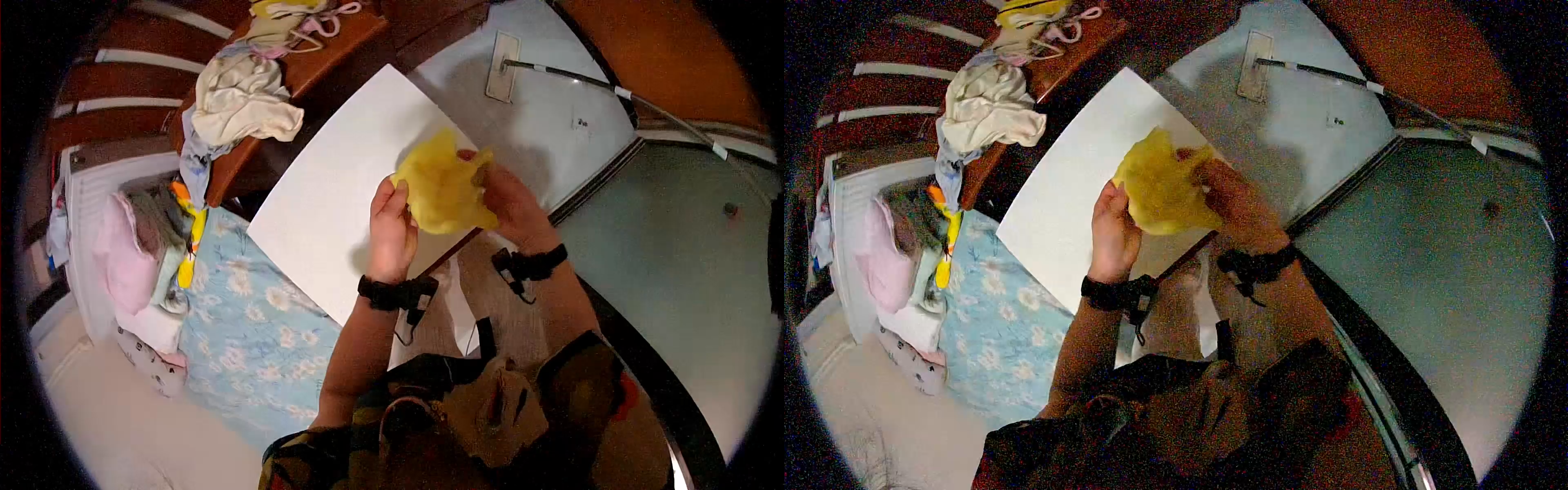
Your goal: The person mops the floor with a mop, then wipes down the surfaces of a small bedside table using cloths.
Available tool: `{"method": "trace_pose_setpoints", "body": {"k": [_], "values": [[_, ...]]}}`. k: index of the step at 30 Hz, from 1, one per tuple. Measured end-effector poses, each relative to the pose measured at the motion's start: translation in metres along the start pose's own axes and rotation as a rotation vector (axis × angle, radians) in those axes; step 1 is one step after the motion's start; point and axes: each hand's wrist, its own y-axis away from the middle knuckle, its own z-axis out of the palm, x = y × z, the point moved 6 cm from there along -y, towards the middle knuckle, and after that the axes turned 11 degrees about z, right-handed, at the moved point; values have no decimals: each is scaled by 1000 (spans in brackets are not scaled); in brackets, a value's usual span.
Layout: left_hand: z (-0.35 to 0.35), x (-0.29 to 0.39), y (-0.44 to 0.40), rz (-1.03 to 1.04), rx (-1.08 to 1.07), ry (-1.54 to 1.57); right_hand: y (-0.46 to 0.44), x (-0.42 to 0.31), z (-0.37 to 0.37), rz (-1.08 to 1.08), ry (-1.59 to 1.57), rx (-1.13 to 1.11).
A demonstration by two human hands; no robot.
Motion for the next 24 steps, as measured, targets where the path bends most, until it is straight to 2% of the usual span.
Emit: {"method": "trace_pose_setpoints", "body": {"k": [1, 4, 5, 7, 9, 13, 14, 15, 16, 17, 19, 20, 22, 23, 24], "values": [[4, -6, -3, -12, -5, -13, 0, 3, -11, -1, 69, 32], [6, 0, -25, 161, -65, -51, 2, 0, -56, 43, -98, 82], [0, 0, -31, 106, 63, -44, 8, -2, -80, 75, -156, 106], [-5, 0, -52, 192, 60, -157, 15, -12, -147, 48, -247, 136], [6, -1, -63, 256, 75, -268, 32, -51, -191, -284, 678, 631], [52, -21, -77, 444, 29, -601, 5, -64, -250, -378, 655, 716], [59, -32, -84, 526, -21, -652, -7, -52, -267, -362, 648, 660], [73, -41, -87, 596, -87, -871, -14, -43, -274, -347, 640, 603], [84, -49, -92, 599, -102, -922, -23, -23, -283, -162, 315, 538], [99, -59, -96, 609, -118, -973, -25, -16, -283, -156, 294, 543], [114, -76, -109, 600, -70, -1059, -37, 19, -270, 113, 116, 326], [116, -82, -120, 635, -89, -1089, -37, 31, -264, 114, 98, 326], [119, -90, -146, 644, -89, -1077, -38, 72, -250, 253, -401, 186], [121, -92, -162, 766, -108, -1056, -43, 82, -257, 256, -416, 181], [123, -91, -177, 747, -80, -1035, -49, 88, -261, 226, -3, 177]]}}
